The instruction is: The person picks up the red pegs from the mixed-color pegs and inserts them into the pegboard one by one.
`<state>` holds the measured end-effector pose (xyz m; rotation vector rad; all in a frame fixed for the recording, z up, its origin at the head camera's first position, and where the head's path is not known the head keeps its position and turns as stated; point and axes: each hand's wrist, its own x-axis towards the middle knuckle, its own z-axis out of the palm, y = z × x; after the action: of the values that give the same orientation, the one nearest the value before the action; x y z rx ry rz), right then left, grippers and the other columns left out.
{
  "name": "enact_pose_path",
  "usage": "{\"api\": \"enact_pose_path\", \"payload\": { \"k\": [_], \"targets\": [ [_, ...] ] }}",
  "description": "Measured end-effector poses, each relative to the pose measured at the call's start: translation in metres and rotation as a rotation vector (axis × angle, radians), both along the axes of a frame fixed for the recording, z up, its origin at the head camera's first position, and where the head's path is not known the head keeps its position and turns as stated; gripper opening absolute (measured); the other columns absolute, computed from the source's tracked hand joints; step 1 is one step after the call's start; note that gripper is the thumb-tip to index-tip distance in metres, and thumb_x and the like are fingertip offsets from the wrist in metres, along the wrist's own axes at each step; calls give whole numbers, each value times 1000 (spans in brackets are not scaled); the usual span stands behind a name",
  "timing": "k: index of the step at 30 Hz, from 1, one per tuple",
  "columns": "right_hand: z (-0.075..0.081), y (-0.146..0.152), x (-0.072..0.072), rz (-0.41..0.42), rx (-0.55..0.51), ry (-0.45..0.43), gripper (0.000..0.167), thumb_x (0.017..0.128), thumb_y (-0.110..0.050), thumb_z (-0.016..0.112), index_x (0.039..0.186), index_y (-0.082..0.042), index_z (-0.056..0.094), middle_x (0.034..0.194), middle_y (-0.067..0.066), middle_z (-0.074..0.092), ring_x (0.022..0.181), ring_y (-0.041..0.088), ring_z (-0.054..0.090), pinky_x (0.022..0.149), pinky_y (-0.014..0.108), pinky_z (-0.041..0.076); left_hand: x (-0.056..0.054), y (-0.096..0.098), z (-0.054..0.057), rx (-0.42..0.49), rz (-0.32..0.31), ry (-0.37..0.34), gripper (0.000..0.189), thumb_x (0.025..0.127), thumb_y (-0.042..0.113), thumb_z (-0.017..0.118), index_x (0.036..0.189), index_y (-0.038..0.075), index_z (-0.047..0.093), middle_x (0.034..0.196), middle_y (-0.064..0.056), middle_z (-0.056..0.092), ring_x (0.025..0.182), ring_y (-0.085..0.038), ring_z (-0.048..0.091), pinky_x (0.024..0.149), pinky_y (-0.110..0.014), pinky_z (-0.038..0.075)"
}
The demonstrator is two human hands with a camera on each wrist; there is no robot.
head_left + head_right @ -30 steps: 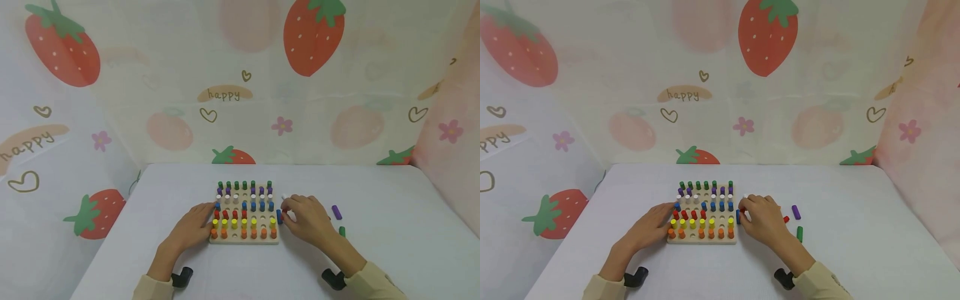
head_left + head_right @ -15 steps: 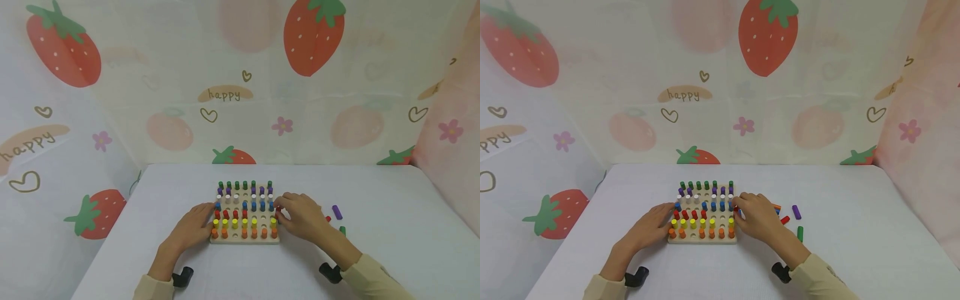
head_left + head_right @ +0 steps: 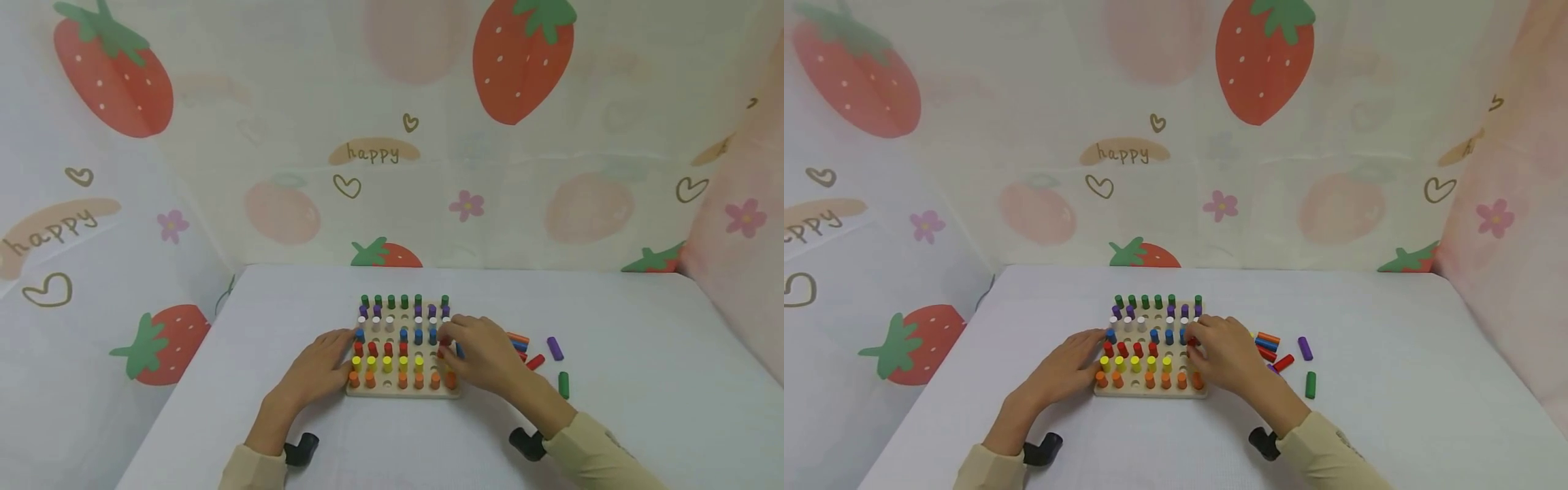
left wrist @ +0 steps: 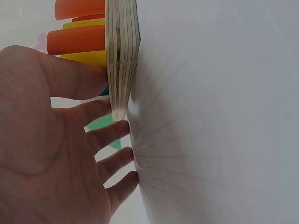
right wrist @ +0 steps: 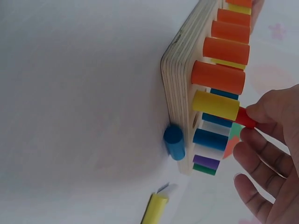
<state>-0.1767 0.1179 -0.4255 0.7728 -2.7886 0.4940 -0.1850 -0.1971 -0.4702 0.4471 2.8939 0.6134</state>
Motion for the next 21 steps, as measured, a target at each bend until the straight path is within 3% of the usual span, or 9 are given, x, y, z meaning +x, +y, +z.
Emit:
{"api": "enact_pose_path", "payload": {
  "k": [7,14,21],
  "targets": [
    [-1,-7,-3,37,8,52,13,89,-23,84,98,-18,76,94,-5,75,82,11,62,79,32,57,1,-1,2,-2,0,-12,66,100,26,53,163,10,41,167,-13,45,158,-39,37,130,-63,30],
    [-4,-15,-7,51,-27,-9,14,91,-24,81,104,-17,78,99,-5,77,84,9,61,83,31,58,1,-1,4,6,-8,-9,65,101,26,52,163,10,41,167,-13,45,158,-39,37,130,-63,30],
    [-6,-22,-6,54,4,-35,16,93,-27,80,105,-18,78,96,-5,75,86,10,61,88,33,61,1,-1,4,5,-11,-11,65,101,26,52,163,10,41,167,-13,45,158,-39,37,130,-63,30]
  ]
}}
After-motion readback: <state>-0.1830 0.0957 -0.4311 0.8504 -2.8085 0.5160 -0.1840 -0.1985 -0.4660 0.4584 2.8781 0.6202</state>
